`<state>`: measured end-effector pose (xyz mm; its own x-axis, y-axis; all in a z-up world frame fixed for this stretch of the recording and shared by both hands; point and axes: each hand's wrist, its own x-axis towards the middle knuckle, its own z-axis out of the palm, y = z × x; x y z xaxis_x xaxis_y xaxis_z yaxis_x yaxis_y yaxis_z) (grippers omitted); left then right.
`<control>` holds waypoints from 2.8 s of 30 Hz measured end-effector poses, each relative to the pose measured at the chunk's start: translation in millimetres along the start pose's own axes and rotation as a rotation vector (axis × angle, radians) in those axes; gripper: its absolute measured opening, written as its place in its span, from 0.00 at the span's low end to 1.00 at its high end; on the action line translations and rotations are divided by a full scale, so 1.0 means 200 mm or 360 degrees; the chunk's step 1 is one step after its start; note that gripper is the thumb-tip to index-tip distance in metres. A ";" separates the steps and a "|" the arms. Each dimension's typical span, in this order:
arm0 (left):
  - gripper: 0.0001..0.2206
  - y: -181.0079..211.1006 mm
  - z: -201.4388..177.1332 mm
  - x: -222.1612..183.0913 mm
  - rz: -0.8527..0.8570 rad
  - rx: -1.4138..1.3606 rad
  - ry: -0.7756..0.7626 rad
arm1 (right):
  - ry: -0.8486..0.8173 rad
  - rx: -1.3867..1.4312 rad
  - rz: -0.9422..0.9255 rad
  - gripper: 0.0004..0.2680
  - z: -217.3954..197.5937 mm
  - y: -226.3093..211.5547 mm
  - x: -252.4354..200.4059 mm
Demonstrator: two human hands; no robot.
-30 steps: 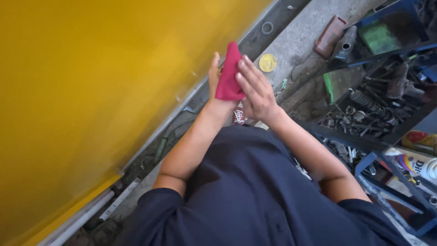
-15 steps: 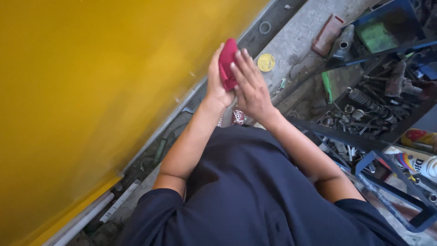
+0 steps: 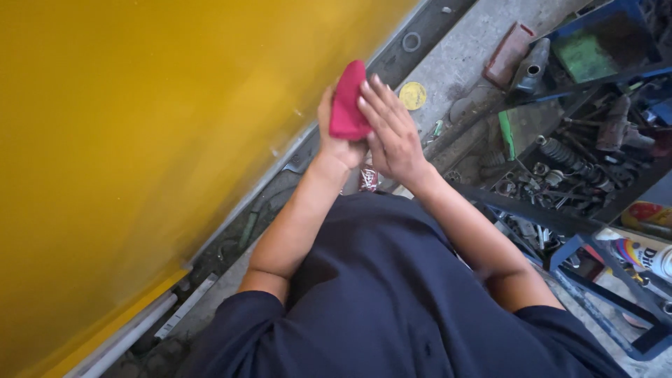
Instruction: The recorder picks up a large mechanical socket from a tray of tools and wipes it clean with a red cloth.
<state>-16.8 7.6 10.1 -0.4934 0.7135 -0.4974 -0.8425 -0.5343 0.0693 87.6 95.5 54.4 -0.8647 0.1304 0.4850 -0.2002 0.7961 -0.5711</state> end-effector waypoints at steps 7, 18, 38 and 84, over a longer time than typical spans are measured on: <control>0.19 -0.07 -0.36 0.18 0.0119 0.0113 -0.0636 | -0.0020 0.0015 -0.0243 0.15 -0.01 -0.02 -0.03; 0.14 -0.15 -0.68 0.36 0.0231 -0.0019 -0.0795 | -0.0005 -0.0063 -0.0279 0.15 -0.03 0.00 -0.10; 0.17 -0.06 -0.25 0.11 0.0128 -0.0030 -0.0009 | 0.0002 -0.0015 -0.0141 0.15 -0.02 0.03 -0.08; 0.22 -0.12 -0.14 -0.02 -0.0075 0.0163 -0.0276 | -0.0025 -0.0071 -0.0136 0.15 -0.02 -0.02 -0.08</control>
<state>11.6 5.0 -12.9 -0.4754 0.8086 -0.3467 -0.8787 -0.4559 0.1418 104.6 92.6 52.3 -0.8527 0.0520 0.5198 -0.2529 0.8296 -0.4978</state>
